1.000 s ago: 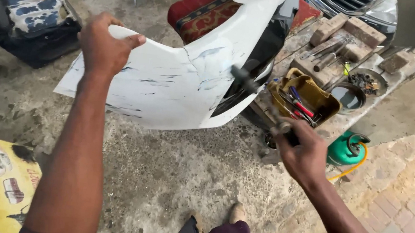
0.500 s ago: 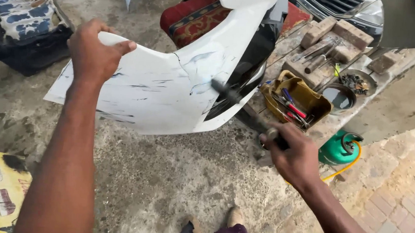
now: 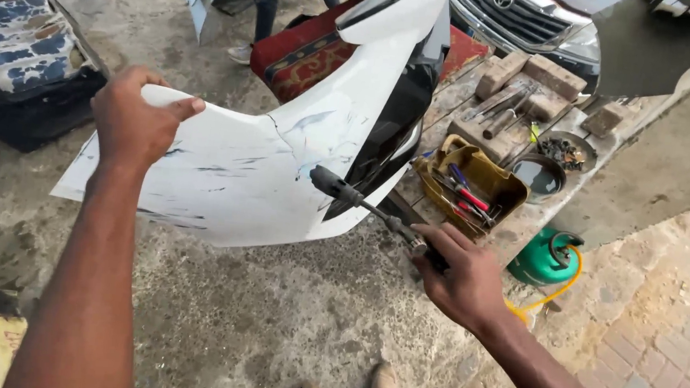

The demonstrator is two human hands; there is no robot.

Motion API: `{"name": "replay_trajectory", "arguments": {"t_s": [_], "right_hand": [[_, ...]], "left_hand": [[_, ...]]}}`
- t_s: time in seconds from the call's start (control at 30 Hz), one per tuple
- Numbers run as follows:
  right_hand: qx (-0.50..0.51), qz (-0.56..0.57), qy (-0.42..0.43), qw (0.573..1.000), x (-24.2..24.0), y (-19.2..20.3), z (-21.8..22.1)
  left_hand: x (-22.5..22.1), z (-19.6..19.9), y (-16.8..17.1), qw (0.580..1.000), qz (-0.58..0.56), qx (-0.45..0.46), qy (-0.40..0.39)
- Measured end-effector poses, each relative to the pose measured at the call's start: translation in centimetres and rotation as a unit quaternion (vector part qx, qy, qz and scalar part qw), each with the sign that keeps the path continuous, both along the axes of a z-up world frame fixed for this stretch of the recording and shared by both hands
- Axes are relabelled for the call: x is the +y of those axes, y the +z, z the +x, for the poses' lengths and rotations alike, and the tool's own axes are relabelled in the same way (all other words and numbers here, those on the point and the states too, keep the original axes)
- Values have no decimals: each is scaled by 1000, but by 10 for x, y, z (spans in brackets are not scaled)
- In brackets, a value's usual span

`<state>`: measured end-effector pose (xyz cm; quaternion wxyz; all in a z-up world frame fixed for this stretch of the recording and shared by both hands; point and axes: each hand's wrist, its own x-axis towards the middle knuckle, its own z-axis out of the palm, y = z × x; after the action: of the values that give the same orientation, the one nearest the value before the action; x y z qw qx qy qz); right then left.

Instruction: The person aligns a white car bumper and uses a blowtorch to heat and reshape a cracked section.

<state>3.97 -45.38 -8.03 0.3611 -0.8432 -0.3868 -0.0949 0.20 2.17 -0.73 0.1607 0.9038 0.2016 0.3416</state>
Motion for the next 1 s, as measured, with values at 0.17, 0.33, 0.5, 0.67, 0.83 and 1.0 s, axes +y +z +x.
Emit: {"name": "replay_trajectory", "arguments": {"t_s": [0.17, 0.33, 0.5, 0.67, 0.83, 1.0], "right_hand": [[43, 44, -79, 995, 3, -15, 5], [2, 33, -61, 998, 1, -12, 0], [33, 51, -54, 997, 1, -25, 8], [40, 53, -80, 995, 5, -15, 9], [18, 33, -5, 999, 12, -7, 2], [39, 114, -35, 992, 17, 1, -1]], "left_hand": [[5, -3, -4, 1000, 14, 12, 10], [16, 7, -25, 998, 49, -11, 41], [23, 15, -31, 998, 50, -36, 8], [4, 2, -11, 999, 1, 30, 46], [-4, 1, 0, 997, -22, 49, 52], [-6, 0, 0, 995, -22, 65, 66]]}}
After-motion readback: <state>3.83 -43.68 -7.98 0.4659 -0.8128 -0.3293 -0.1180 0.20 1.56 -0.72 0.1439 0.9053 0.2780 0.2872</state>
